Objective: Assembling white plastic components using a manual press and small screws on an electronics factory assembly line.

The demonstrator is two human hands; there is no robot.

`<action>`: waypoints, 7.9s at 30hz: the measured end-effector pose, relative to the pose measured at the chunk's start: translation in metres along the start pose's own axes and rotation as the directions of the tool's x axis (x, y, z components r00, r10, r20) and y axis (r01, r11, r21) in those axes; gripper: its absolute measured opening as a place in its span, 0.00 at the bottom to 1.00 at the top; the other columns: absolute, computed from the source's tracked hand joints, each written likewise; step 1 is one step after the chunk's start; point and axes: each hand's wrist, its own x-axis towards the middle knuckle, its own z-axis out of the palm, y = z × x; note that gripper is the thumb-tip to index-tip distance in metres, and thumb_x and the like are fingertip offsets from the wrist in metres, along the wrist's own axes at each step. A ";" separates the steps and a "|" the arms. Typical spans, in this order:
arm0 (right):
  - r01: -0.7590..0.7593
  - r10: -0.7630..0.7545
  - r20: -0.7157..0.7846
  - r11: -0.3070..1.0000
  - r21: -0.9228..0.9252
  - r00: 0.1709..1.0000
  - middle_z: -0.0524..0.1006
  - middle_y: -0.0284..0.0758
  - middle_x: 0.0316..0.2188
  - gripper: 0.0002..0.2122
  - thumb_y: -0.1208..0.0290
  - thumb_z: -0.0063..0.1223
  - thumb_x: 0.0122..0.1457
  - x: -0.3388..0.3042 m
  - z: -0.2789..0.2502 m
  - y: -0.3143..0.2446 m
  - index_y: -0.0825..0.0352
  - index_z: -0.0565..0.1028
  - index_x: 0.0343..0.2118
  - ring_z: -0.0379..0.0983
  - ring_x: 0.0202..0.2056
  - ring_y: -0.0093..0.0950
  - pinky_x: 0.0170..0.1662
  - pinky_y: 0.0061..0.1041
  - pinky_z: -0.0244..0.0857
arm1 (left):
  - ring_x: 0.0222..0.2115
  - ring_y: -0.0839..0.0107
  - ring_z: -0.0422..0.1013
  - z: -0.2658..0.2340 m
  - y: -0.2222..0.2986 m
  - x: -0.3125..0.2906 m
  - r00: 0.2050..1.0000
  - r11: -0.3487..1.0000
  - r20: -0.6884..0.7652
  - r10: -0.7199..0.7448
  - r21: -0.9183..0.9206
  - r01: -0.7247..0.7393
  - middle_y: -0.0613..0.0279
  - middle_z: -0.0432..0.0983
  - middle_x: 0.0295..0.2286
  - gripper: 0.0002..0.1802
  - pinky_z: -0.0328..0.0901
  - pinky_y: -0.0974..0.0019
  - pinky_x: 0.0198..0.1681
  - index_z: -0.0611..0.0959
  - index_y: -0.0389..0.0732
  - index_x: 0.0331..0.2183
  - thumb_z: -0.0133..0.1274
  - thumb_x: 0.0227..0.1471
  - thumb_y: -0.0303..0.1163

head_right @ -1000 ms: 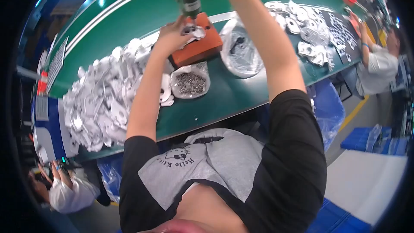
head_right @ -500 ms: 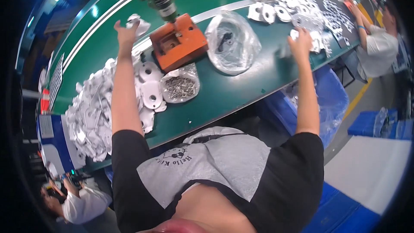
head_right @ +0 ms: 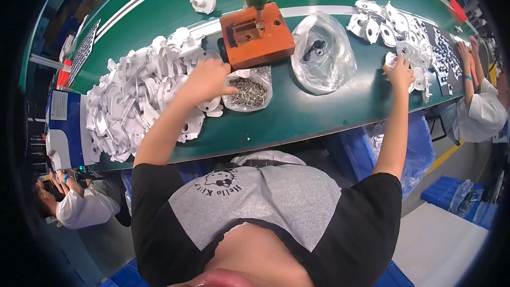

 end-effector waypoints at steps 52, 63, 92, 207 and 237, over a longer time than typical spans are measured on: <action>0.790 -0.740 -0.529 0.004 0.613 0.414 0.62 0.41 0.47 0.26 0.69 0.68 0.38 -0.203 -0.074 -0.208 0.64 0.73 0.44 0.61 0.50 0.40 0.51 0.35 0.60 | 0.33 0.77 0.71 0.011 0.044 0.006 0.970 -0.200 -0.164 -0.179 -0.959 -0.199 0.59 0.72 0.33 0.19 0.66 0.74 0.34 0.66 0.34 0.46 0.51 0.54 0.30; 0.652 -0.414 -0.520 0.303 0.695 0.747 0.72 0.38 0.43 0.11 0.76 0.54 0.48 -0.127 -0.026 -0.183 0.68 0.73 0.36 0.68 0.42 0.33 0.44 0.27 0.62 | 0.15 0.72 0.71 0.003 0.005 0.057 0.657 0.195 -0.322 -0.681 -0.945 -0.261 0.58 0.71 0.23 0.09 0.65 0.68 0.16 0.70 0.38 0.38 0.48 0.52 0.26; 0.518 -0.423 -0.319 0.535 0.668 0.848 0.70 0.37 0.28 0.07 0.76 0.54 0.47 -0.107 0.026 -0.173 0.66 0.73 0.32 0.67 0.35 0.37 0.40 0.33 0.62 | 0.33 0.45 0.72 0.010 -0.007 0.078 0.660 0.744 -0.504 -0.557 -0.656 0.127 0.47 0.67 0.40 0.14 0.67 0.52 0.37 0.77 0.44 0.40 0.49 0.49 0.33; 0.896 -0.891 -0.396 0.027 0.443 0.222 0.68 0.33 0.26 0.07 0.78 0.60 0.39 -0.200 -0.051 -0.229 0.66 0.75 0.24 0.65 0.31 0.33 0.35 0.31 0.61 | 0.52 0.56 0.61 0.045 0.002 0.072 0.694 0.932 -0.717 -0.066 -0.293 -0.214 0.50 0.65 0.50 0.32 0.54 0.54 0.56 0.75 0.43 0.43 0.63 0.35 0.45; 0.900 -0.958 -0.182 0.130 0.417 0.223 0.68 0.34 0.24 0.03 0.75 0.54 0.42 -0.198 -0.068 -0.240 0.67 0.73 0.20 0.67 0.32 0.31 0.35 0.29 0.62 | 0.55 0.55 0.58 0.046 0.003 0.070 0.697 0.925 -0.713 -0.082 -0.315 -0.213 0.49 0.65 0.52 0.33 0.52 0.53 0.58 0.74 0.42 0.44 0.64 0.34 0.43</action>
